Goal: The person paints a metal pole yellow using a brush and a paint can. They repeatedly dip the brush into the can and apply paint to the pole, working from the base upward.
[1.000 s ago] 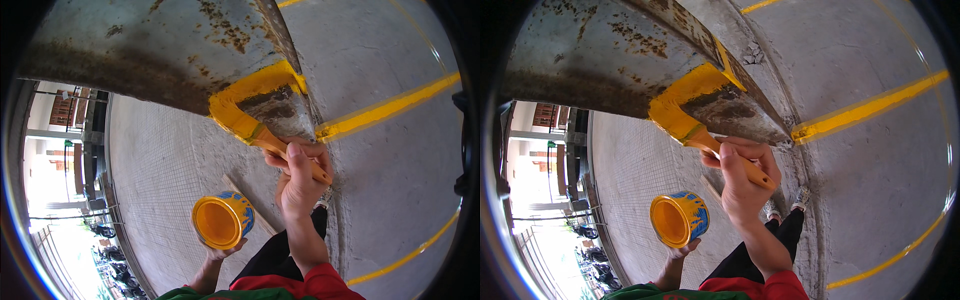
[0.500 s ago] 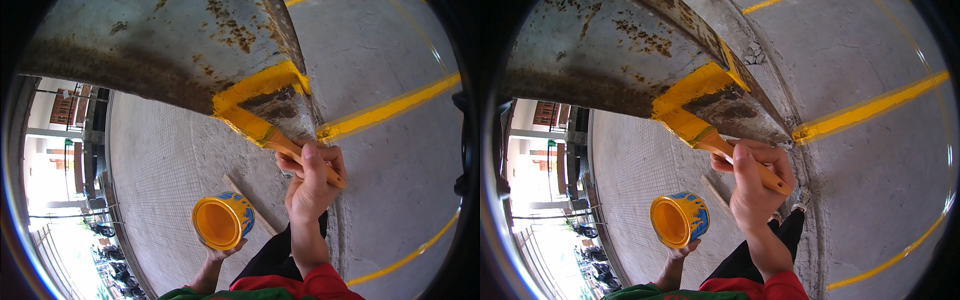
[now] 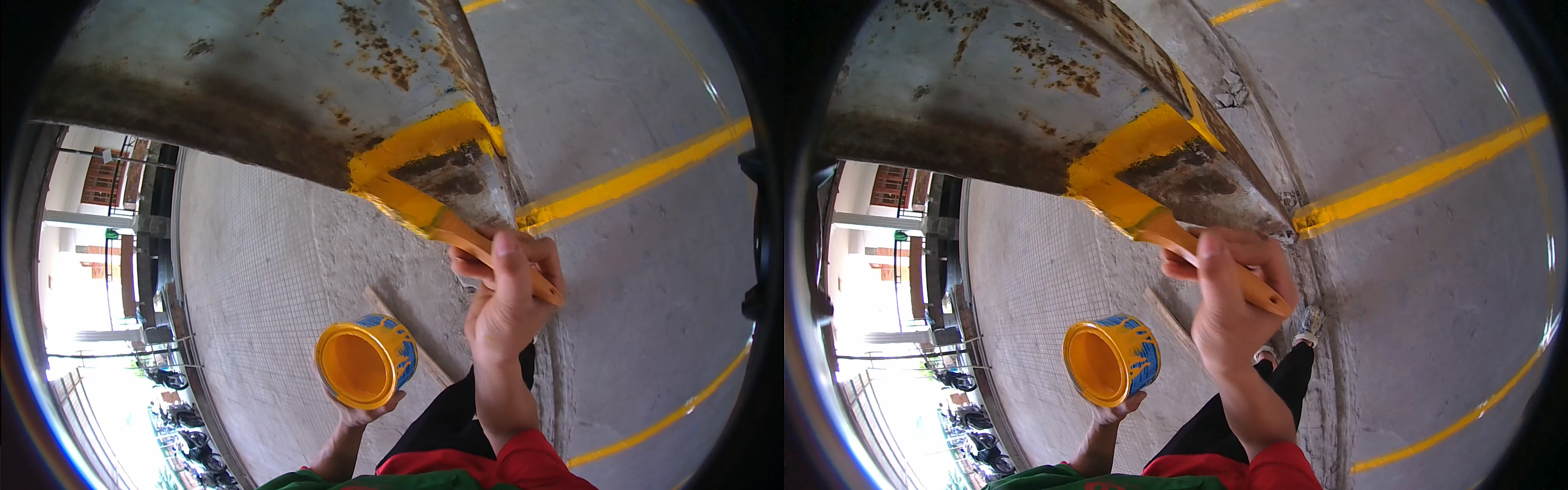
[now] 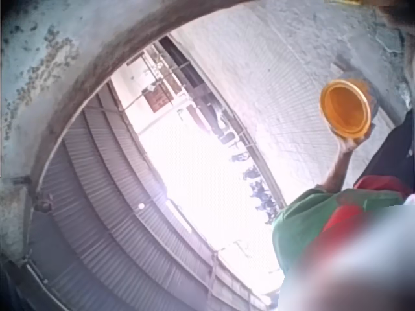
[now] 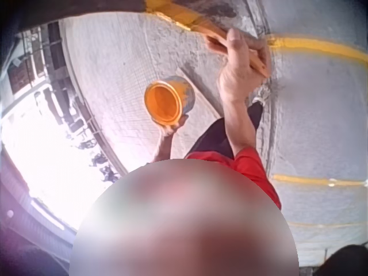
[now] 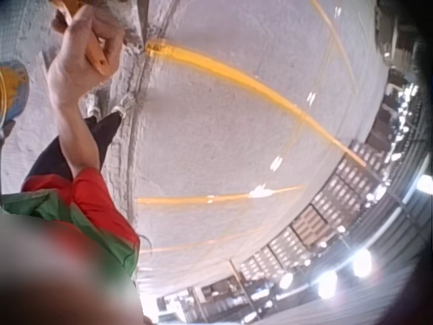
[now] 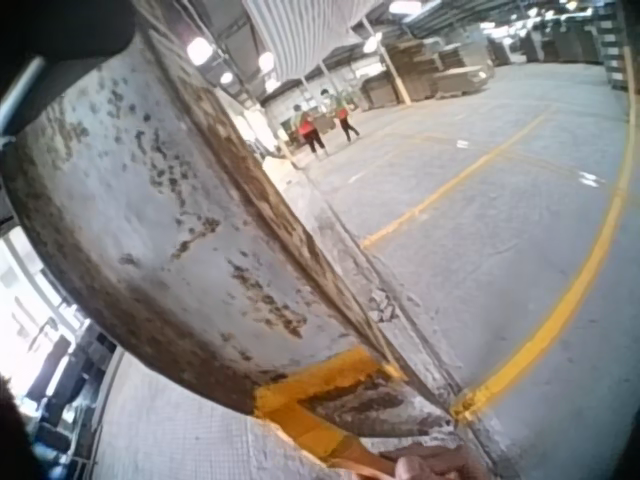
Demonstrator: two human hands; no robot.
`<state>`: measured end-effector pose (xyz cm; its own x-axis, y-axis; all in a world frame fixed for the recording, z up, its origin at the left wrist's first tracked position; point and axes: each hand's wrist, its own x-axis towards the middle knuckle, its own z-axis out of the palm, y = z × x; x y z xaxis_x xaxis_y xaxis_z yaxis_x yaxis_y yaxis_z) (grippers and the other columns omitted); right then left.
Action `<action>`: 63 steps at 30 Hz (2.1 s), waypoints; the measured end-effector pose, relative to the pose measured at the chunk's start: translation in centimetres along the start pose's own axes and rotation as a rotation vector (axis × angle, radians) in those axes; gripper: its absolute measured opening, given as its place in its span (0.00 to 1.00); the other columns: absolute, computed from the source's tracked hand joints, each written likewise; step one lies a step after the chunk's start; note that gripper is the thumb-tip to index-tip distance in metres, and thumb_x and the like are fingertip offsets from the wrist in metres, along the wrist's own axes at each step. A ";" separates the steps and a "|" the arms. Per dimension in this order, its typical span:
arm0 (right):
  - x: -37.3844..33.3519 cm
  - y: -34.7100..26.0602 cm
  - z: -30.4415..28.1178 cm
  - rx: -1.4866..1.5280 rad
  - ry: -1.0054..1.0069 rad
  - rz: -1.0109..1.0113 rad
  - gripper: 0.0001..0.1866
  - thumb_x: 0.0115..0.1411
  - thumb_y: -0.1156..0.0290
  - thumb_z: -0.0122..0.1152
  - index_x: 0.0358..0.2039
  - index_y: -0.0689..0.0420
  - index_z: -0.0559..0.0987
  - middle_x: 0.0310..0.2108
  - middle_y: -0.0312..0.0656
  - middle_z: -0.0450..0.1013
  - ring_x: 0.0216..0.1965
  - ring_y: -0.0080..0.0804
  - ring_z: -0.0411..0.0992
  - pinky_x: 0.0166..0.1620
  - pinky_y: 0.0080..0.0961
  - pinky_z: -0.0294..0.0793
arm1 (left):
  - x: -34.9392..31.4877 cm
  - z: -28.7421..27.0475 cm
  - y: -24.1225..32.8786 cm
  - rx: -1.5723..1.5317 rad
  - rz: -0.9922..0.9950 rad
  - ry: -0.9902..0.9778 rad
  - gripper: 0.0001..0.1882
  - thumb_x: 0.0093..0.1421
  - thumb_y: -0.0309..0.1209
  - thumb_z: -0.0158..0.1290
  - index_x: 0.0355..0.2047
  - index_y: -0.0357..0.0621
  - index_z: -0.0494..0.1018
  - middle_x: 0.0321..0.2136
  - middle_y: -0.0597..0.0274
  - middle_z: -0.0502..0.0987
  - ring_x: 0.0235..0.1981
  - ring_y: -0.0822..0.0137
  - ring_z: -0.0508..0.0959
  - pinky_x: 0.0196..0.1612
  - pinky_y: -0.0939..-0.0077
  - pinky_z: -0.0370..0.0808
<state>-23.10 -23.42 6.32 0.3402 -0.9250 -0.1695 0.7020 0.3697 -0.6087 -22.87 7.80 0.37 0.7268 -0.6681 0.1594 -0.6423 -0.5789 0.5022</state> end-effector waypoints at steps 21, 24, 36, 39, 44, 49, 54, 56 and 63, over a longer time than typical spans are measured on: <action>0.8 3.6 -1.5 -0.088 0.205 0.096 0.14 0.66 0.69 0.66 0.28 0.60 0.72 0.25 0.51 0.80 0.23 0.39 0.83 0.28 0.30 0.86 | -0.1 0.0 1.2 -0.349 -0.151 0.154 0.64 0.32 0.49 0.80 0.66 0.37 0.58 0.58 0.52 0.70 0.58 0.55 0.74 0.63 0.55 0.70; 0.6 2.0 -2.2 0.005 0.165 0.020 0.14 0.66 0.68 0.66 0.30 0.61 0.71 0.28 0.50 0.80 0.23 0.36 0.82 0.30 0.25 0.86 | -0.7 -0.5 1.7 -0.209 -0.152 0.123 0.65 0.32 0.49 0.80 0.66 0.37 0.57 0.59 0.51 0.68 0.59 0.55 0.72 0.63 0.55 0.69; -3.5 2.1 -3.0 -0.208 -0.046 -0.327 0.11 0.66 0.71 0.64 0.37 0.62 0.70 0.36 0.56 0.79 0.31 0.36 0.82 0.37 0.22 0.86 | -0.4 0.1 -1.3 -0.758 -0.065 0.205 0.71 0.35 0.47 0.81 0.71 0.35 0.47 0.66 0.47 0.60 0.65 0.53 0.67 0.68 0.56 0.65; -5.3 1.6 -3.5 -0.295 -0.122 -0.532 0.11 0.66 0.72 0.63 0.40 0.63 0.70 0.41 0.58 0.78 0.36 0.37 0.82 0.39 0.21 0.86 | -1.7 -0.7 -3.8 -0.885 -0.093 0.123 0.72 0.35 0.46 0.81 0.71 0.34 0.46 0.67 0.46 0.59 0.65 0.53 0.68 0.68 0.55 0.66; -6.4 3.7 -0.6 -0.310 -0.079 -0.690 0.09 0.68 0.72 0.61 0.40 0.63 0.70 0.42 0.56 0.78 0.42 0.41 0.82 0.48 0.27 0.86 | -2.4 -1.6 -7.8 -0.962 -0.096 0.048 0.72 0.35 0.42 0.81 0.72 0.38 0.44 0.67 0.46 0.59 0.64 0.52 0.70 0.67 0.55 0.69; -5.9 6.4 -0.1 -0.229 -0.017 -0.679 0.09 0.68 0.74 0.61 0.41 0.64 0.69 0.44 0.60 0.77 0.44 0.43 0.82 0.51 0.30 0.86 | -2.9 -2.8 -10.4 -0.867 -0.061 -0.011 0.72 0.36 0.39 0.81 0.73 0.41 0.43 0.65 0.47 0.62 0.62 0.53 0.72 0.66 0.54 0.70; -6.7 8.5 -2.5 -0.229 0.150 -0.560 0.10 0.65 0.77 0.65 0.39 0.62 0.70 0.42 0.51 0.78 0.44 0.44 0.82 0.50 0.33 0.87 | -2.8 -3.7 -12.2 -0.892 -0.028 -0.039 0.72 0.35 0.39 0.80 0.73 0.41 0.42 0.65 0.48 0.62 0.63 0.52 0.70 0.67 0.53 0.69; -7.8 8.2 -3.7 -0.241 0.179 -0.554 0.09 0.65 0.77 0.65 0.40 0.62 0.71 0.43 0.52 0.78 0.45 0.44 0.82 0.51 0.35 0.86 | -2.7 -4.0 -12.5 -0.897 -0.021 -0.051 0.72 0.36 0.40 0.81 0.73 0.40 0.42 0.65 0.47 0.62 0.64 0.52 0.70 0.67 0.53 0.68; -15.0 3.2 -6.9 -0.297 0.060 -0.389 0.09 0.65 0.81 0.61 0.45 0.63 0.74 0.49 0.58 0.76 0.49 0.47 0.80 0.55 0.39 0.83 | -1.5 -4.7 -11.0 -0.947 -0.023 -0.073 0.71 0.37 0.40 0.81 0.72 0.38 0.44 0.65 0.47 0.62 0.65 0.52 0.68 0.68 0.54 0.65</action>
<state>-30.31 -8.99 1.53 0.0452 -0.9961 0.0755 0.5582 -0.0375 -0.8289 -15.73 17.35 -1.34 0.6990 -0.7076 0.1036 -0.1403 0.0063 0.9901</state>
